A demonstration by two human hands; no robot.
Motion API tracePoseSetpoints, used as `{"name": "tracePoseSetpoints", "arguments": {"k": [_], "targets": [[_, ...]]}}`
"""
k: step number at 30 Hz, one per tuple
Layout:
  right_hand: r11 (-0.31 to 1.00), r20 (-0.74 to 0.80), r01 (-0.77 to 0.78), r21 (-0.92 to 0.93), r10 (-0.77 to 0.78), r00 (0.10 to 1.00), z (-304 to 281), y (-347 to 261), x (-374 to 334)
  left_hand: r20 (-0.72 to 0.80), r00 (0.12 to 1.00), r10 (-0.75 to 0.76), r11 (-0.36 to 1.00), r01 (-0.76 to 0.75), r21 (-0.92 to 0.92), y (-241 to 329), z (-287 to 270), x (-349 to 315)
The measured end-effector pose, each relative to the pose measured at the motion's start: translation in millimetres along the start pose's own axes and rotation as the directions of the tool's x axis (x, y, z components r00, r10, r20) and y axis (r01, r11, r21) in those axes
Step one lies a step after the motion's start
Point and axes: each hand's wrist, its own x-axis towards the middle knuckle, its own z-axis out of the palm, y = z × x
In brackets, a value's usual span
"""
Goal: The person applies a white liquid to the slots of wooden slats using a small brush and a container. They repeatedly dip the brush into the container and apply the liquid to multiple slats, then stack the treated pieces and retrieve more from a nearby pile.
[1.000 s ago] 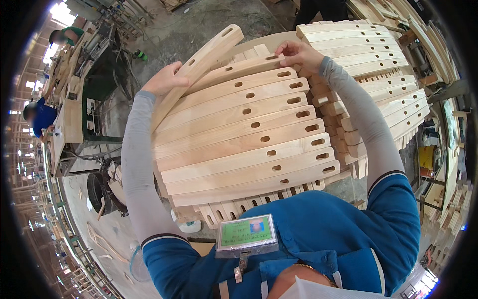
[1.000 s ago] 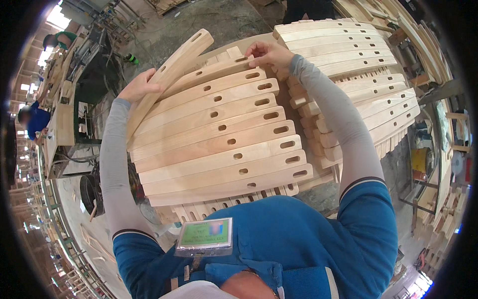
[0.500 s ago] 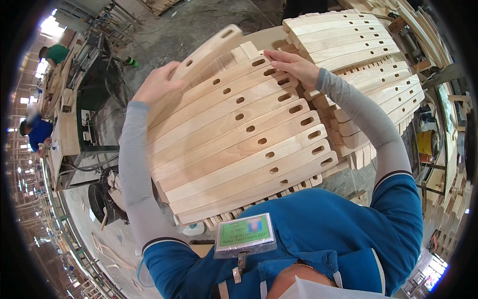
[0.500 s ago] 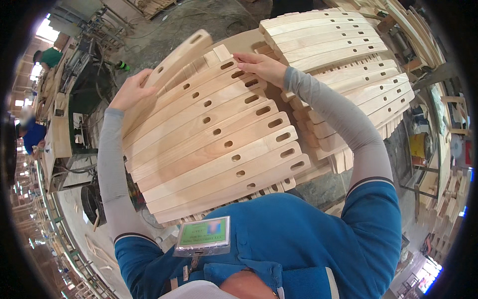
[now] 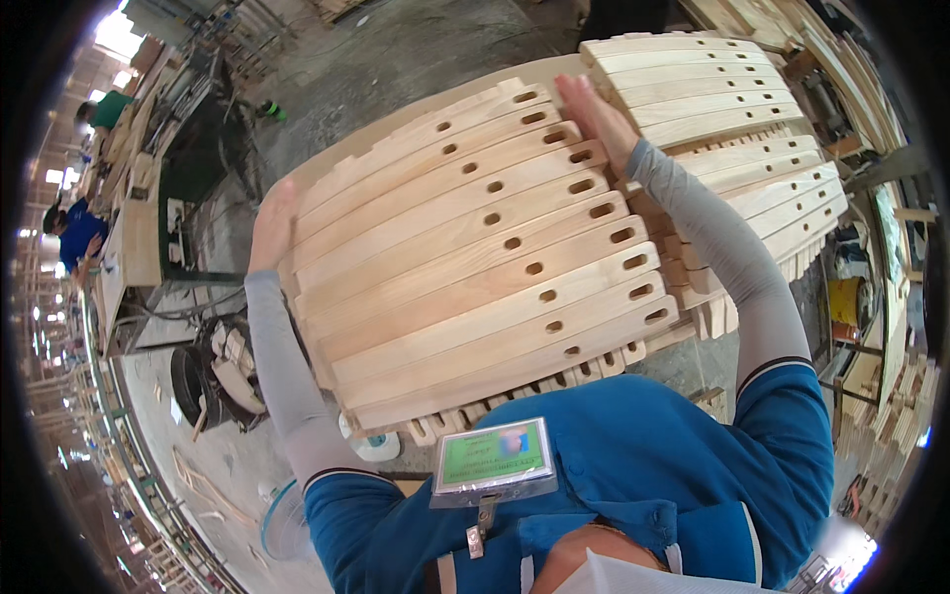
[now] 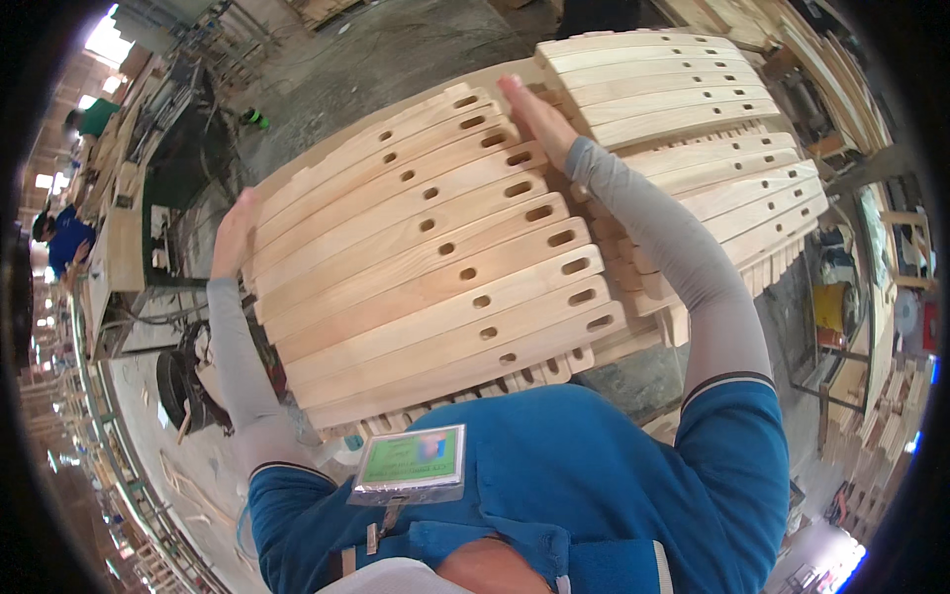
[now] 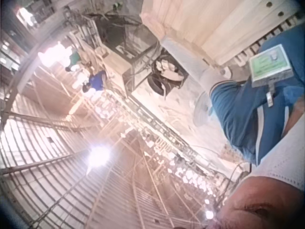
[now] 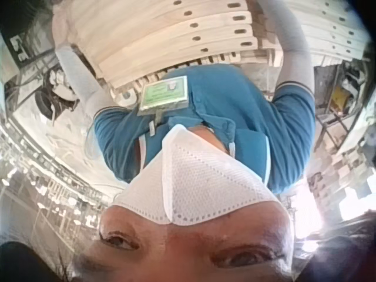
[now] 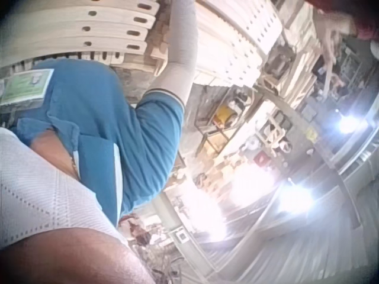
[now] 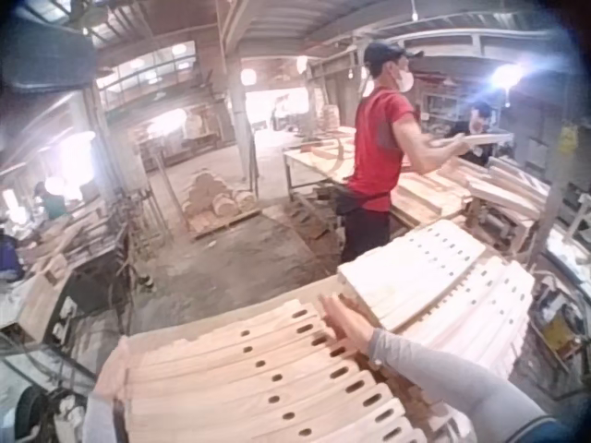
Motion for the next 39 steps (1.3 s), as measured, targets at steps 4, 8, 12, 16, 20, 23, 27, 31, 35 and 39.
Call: {"name": "tracePoseSetpoints", "arguments": {"k": [4, 8, 12, 16, 20, 23, 27, 31, 35, 39], "targets": [[0.986, -0.116, 0.057, 0.159, -0.039, 0.993, 9, 3, 10, -0.217, 0.975, -0.052, 0.795, -0.091, -0.600, -15, 23, -43], [0.956, -0.077, -0.027, 0.294, 0.051, 0.996, 2, 7, 11, -0.242, 0.968, -0.072, 0.503, -0.174, -0.847, -9, 36, -61], [0.978, -0.150, -0.037, 0.206, 0.069, 0.986, 32, -5, 21, -0.236, 0.972, -0.007, 0.559, -0.192, -0.807, -48, 32, -78], [0.969, -0.161, -0.175, 0.172, 0.203, 0.966, 24, -6, 25, -0.338, 0.940, 0.047, 0.729, -0.264, -0.632, -51, 28, -79], [0.963, -0.129, -0.178, -0.204, 0.154, 0.980, 3, -2, 9, -0.469, 0.880, -0.078, 0.647, -0.313, -0.695, -36, 27, -103], [0.930, -0.130, -0.111, -0.349, 0.069, 0.989, -29, -17, -13, -0.583, 0.810, -0.062, 0.920, -0.180, -0.348, -53, 10, -156], [0.948, -0.065, 0.074, -0.309, -0.099, 0.993, 3, -60, -52, -0.500, 0.854, -0.148, 0.987, 0.157, -0.024, -121, 31, -253], [0.907, 0.066, 0.217, -0.361, -0.207, 0.976, 80, -99, -72, -0.559, 0.799, -0.224, 0.908, 0.379, 0.178, -155, 122, -281], [0.720, 0.380, 0.481, -0.501, -0.316, 0.869, 178, -122, -87, -0.377, 0.878, -0.297, 0.946, 0.325, 0.012, -168, 121, -299], [0.520, 0.664, 0.710, -0.474, -0.318, 0.676, 262, -108, -135, 0.038, 0.927, -0.373, 0.483, 0.229, -0.845, -80, 63, -311]]}}
